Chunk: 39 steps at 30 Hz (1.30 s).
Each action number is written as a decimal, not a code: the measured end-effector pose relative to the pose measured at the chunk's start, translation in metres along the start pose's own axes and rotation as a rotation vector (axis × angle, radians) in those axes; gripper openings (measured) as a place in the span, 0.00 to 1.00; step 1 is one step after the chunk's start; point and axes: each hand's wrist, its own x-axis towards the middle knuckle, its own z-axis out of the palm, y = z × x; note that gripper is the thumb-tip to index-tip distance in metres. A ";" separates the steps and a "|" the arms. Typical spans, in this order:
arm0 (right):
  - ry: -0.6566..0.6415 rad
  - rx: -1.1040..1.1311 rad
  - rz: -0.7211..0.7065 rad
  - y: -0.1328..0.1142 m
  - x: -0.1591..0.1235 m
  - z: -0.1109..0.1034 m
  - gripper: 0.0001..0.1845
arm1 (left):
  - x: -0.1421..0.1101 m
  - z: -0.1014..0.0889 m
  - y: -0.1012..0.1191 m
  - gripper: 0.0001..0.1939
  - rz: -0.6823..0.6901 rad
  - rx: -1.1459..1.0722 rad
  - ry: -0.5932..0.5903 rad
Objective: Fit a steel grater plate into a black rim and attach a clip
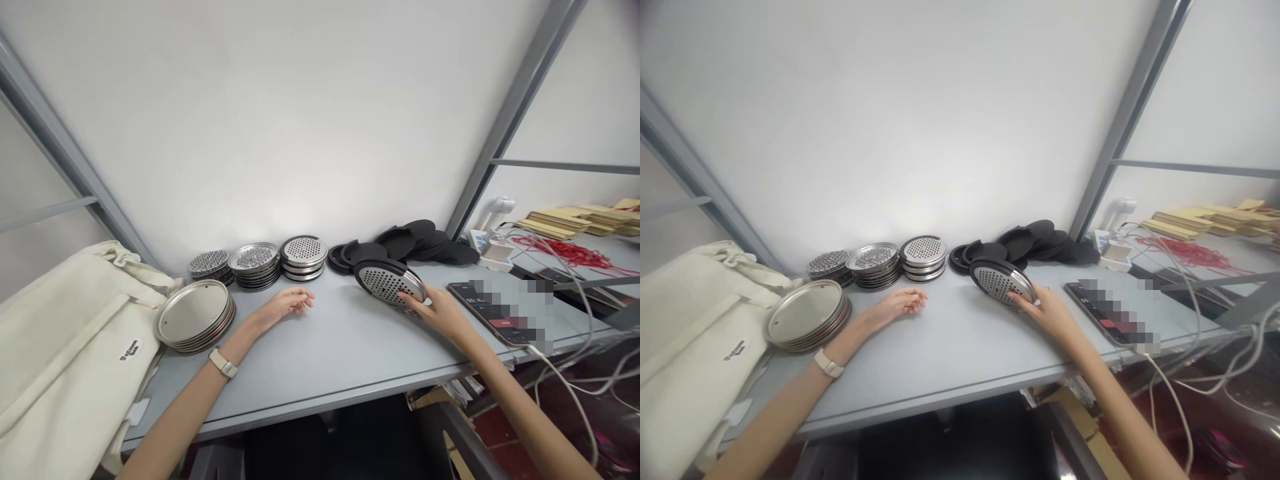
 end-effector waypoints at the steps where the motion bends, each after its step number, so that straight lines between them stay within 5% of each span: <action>1: 0.004 -0.005 0.011 0.003 0.000 0.000 0.20 | -0.001 0.001 0.001 0.13 -0.010 0.011 -0.010; 21: 0.109 0.122 0.023 0.004 0.015 0.008 0.21 | -0.002 0.005 -0.004 0.13 0.015 0.090 -0.061; 30: 0.313 0.614 0.196 -0.063 0.068 0.014 0.23 | 0.004 0.000 -0.014 0.14 0.027 0.126 -0.063; 32: 0.242 0.853 0.287 -0.082 0.090 0.023 0.24 | 0.005 -0.001 -0.015 0.14 0.031 0.138 -0.069; 35: -0.054 1.194 0.426 -0.106 0.126 0.044 0.22 | 0.005 -0.001 -0.014 0.15 0.035 0.151 -0.077; 39: -0.214 1.227 0.507 -0.125 0.164 0.075 0.17 | 0.004 0.001 -0.012 0.15 0.037 0.158 -0.083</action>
